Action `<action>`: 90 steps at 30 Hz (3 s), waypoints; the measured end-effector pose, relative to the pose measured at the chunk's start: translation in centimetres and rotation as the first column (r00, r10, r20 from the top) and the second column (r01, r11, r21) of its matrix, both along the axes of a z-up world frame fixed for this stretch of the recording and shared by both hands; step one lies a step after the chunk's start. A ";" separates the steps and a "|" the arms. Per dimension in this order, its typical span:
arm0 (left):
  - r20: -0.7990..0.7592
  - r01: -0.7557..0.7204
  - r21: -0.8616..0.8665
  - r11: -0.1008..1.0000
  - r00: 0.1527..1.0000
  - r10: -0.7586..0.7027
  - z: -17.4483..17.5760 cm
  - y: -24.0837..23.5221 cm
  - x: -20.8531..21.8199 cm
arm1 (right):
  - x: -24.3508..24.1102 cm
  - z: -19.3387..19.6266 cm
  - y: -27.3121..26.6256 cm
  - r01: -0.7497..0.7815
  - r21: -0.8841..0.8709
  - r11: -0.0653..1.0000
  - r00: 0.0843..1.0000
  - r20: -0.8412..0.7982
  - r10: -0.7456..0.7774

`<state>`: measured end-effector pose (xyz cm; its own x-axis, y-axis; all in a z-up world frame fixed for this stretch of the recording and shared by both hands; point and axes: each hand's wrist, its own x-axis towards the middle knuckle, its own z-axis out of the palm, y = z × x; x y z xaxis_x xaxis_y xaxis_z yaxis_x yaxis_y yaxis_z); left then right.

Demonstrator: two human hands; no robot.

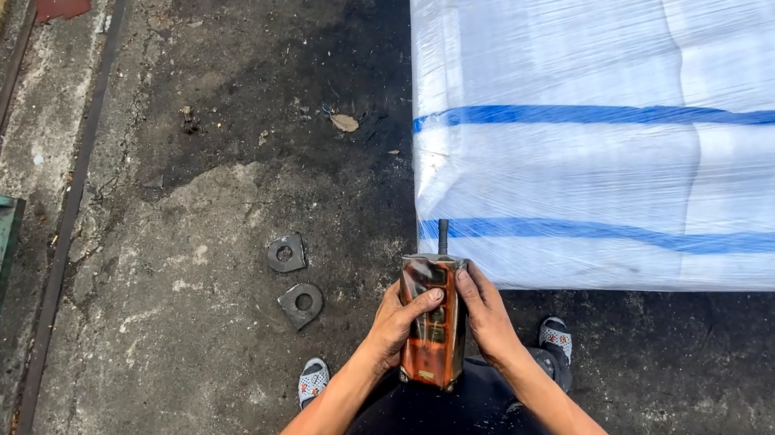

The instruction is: The person is organizing large white foam blocks wrapped in plastic using a handheld remote control device to manage materials in a manufacturing setting.

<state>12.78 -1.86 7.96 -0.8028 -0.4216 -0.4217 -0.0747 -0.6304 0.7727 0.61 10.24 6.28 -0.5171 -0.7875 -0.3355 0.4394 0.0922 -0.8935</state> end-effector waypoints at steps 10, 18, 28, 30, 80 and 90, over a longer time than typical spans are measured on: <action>0.019 0.022 -0.012 1.000 1.000 -0.022 -0.2 0.9 0.2 | 0.0 2.3 -0.2 0.021 -0.030 0.999 0.998 -0.066 -0.023; 0.048 0.140 -0.280 0.950 0.990 -0.132 0.3 1.0 0.4 | 0.6 1.3 0.1 0.181 0.012 0.983 0.981 0.070 -0.182; 0.053 0.163 -0.250 0.954 0.987 -0.154 0.1 1.5 -0.2 | 0.4 0.5 0.9 0.201 0.005 0.979 0.979 0.029 -0.201; 0.059 0.167 -0.241 0.956 0.986 -0.157 0.1 1.5 -0.3 | 0.3 0.3 1.0 0.198 0.019 0.980 0.979 0.044 -0.199; 0.032 0.145 -0.112 0.983 0.989 -0.142 -0.4 0.4 -0.7 | -0.3 1.8 0.0 0.151 -0.043 0.988 0.988 -0.031 -0.152; 0.013 0.154 -0.086 0.984 0.988 -0.154 -0.9 0.2 -0.9 | -0.4 1.4 0.0 0.160 -0.031 0.987 0.986 -0.036 -0.161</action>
<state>11.92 -1.68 7.05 -0.8586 -0.3285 -0.3937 -0.1703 -0.5415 0.8232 0.21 10.19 7.68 -0.6497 -0.7019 -0.2921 0.4120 -0.0022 -0.9112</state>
